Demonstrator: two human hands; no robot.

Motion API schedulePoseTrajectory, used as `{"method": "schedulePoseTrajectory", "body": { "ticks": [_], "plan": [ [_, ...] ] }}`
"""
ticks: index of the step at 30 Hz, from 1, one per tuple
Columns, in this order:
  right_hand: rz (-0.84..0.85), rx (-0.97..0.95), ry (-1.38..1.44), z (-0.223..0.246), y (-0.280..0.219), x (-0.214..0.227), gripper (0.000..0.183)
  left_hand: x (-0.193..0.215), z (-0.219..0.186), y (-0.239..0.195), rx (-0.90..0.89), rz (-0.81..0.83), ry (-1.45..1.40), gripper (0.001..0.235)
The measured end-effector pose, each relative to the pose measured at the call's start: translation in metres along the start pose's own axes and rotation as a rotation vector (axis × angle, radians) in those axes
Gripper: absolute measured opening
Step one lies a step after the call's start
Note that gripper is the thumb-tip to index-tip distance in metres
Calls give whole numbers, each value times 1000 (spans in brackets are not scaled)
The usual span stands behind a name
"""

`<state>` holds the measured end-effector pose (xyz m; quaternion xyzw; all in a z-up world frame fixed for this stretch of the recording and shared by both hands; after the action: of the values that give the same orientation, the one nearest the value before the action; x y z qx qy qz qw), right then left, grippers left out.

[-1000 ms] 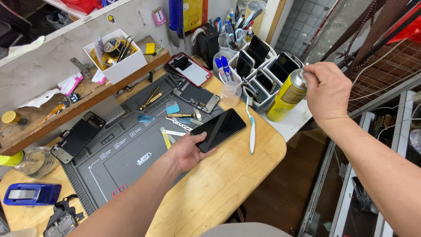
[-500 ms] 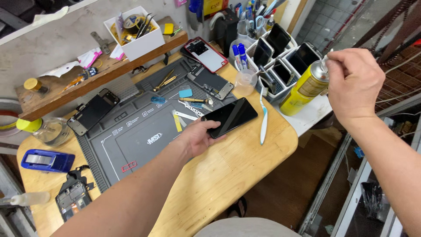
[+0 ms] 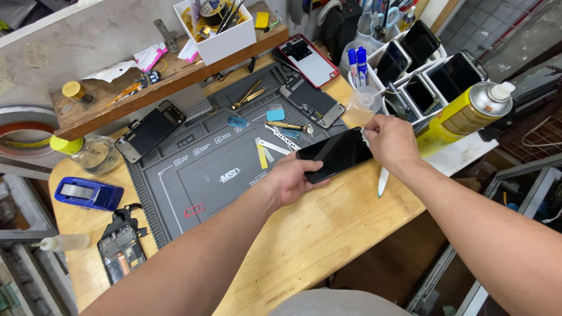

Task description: The person cleans a smartphone using a spray can and a cloth. They spray the device and wipe the back, sides, and screen repeatedly, then use a small plastic card to scrape along the edges.

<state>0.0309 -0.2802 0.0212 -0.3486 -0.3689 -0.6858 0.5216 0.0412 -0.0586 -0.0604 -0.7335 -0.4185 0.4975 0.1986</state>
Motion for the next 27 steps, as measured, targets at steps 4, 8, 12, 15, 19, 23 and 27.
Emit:
{"method": "schedulePoseTrajectory", "body": {
  "ticks": [4, 8, 12, 15, 19, 23, 27],
  "plan": [
    [80, 19, 32, -8, 10, 3, 14, -6, -3, -4, 36, -37, -2, 39],
    [103, -53, 18, -21, 9, -6, 16, -9, -5, -9, 29, -39, 0, 43],
    [97, -191, 84, -33, 1, -7, 16, -11, -5, -11, 38, -57, 3, 40],
    [126, -105, 34, -23, 4, -6, 19, -11, -6, -10, 37, -41, 19, 41],
    [97, -169, 114, -19, 3, -9, 17, -8, -6, -7, 35, -40, -5, 42],
    [44, -265, 152, -25, -2, -10, 17, -9, -4, -6, 25, -32, 7, 44],
    [78, -200, 81, -23, -3, -14, 15, -8, -3, -6, 22, -23, -5, 45]
  ]
}}
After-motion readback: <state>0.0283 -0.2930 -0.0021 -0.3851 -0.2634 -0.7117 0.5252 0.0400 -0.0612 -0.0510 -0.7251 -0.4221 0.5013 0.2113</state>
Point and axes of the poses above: each hand's wrist, its own y-axis towards the middle knuckle, its own x-axis out of the back of the hand, z = x × y, the point moved 6 cm from there along y, towards the middle knuckle, and after that the axes turned 11 degrees about x, right-handed, at the moved point
